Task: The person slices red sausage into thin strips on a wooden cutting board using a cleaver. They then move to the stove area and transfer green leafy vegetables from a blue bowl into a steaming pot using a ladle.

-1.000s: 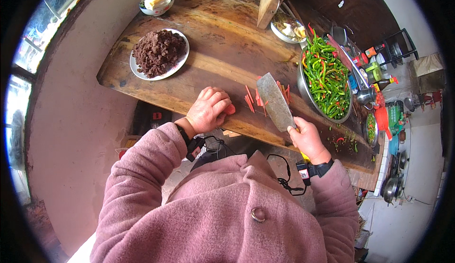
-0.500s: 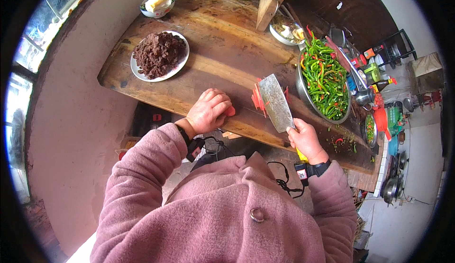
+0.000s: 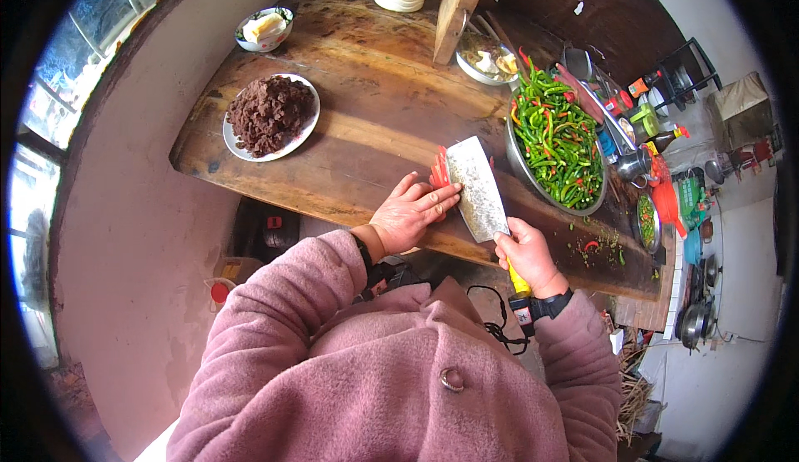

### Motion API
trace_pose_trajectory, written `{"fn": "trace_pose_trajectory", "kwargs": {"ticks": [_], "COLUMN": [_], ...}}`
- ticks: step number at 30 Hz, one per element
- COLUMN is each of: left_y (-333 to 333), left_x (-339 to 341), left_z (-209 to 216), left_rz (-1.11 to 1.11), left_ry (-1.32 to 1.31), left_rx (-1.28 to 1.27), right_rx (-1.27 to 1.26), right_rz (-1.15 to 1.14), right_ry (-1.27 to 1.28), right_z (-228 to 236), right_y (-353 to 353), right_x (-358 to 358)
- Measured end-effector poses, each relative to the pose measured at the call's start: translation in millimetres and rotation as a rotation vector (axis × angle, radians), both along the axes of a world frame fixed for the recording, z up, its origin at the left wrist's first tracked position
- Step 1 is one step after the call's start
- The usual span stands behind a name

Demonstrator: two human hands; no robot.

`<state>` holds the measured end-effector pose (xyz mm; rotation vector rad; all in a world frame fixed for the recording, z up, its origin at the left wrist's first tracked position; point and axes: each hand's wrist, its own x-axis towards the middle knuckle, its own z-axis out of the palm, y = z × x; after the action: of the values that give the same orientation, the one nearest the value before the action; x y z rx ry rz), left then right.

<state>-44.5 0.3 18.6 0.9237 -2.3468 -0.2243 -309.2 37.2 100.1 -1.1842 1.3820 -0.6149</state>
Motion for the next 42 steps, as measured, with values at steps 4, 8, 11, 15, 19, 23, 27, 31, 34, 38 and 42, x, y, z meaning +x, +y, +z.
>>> {"fn": "trace_pose_trajectory", "kwargs": {"ticks": [4, 8, 11, 15, 19, 23, 27, 31, 34, 38, 42], "left_y": [-0.5, 0.1, -2.1, -2.4, -0.7, -1.6, -1.3, -0.1, -0.2, 1.1, 8.7], "left_x": [-6.1, -8.2, -7.5, -6.8, -10.0, -12.8, -9.5, 0.6, 5.1, 18.0, 40.8], "left_z": [0.9, 2.9, 5.8, 7.6, 4.1, -0.1, -2.0, -2.3, -0.9, 2.1, 1.4], "left_rz": [0.058, 0.14, -0.003, -0.113, -0.013, 0.054, 0.056, 0.038, 0.045, 0.002, 0.046], "left_ry": [-0.089, -0.088, -0.085, -0.116, -0.079, 0.005, 0.073, 0.144, 0.138, 0.164, 0.149], "left_rx": [-0.009, 0.039, -0.117, -0.08, -0.048, -0.074, -0.106, -0.103, -0.105, -0.121, -0.201], "right_rx": [0.004, -0.011, 0.001, 0.018, -0.016, -0.041, -0.076, -0.095, -0.101, -0.131, -0.171], "right_rz": [-0.009, -0.025, -0.002, 0.011, -0.016, -0.035, -0.048, -0.014, 0.037, 0.047, 0.101], "right_ry": [-0.012, 0.015, 0.01, -0.034, 0.003, 0.004, 0.024, 0.036, 0.071, 0.099, 0.236], "right_z": [0.0, 3.2, 4.1, 4.1, 6.2, 11.1, 12.0, 12.3, 14.0, 16.4, 19.5], "right_y": [4.9, 7.0, 6.6, 8.5, 9.6, 10.7, 13.0, 13.9, 12.5, 11.8, 12.7], "right_x": [-10.3, -21.9, -21.3, -13.3, -11.3, -17.0, -19.7, -20.9, -18.9, -5.6, 8.9]}}
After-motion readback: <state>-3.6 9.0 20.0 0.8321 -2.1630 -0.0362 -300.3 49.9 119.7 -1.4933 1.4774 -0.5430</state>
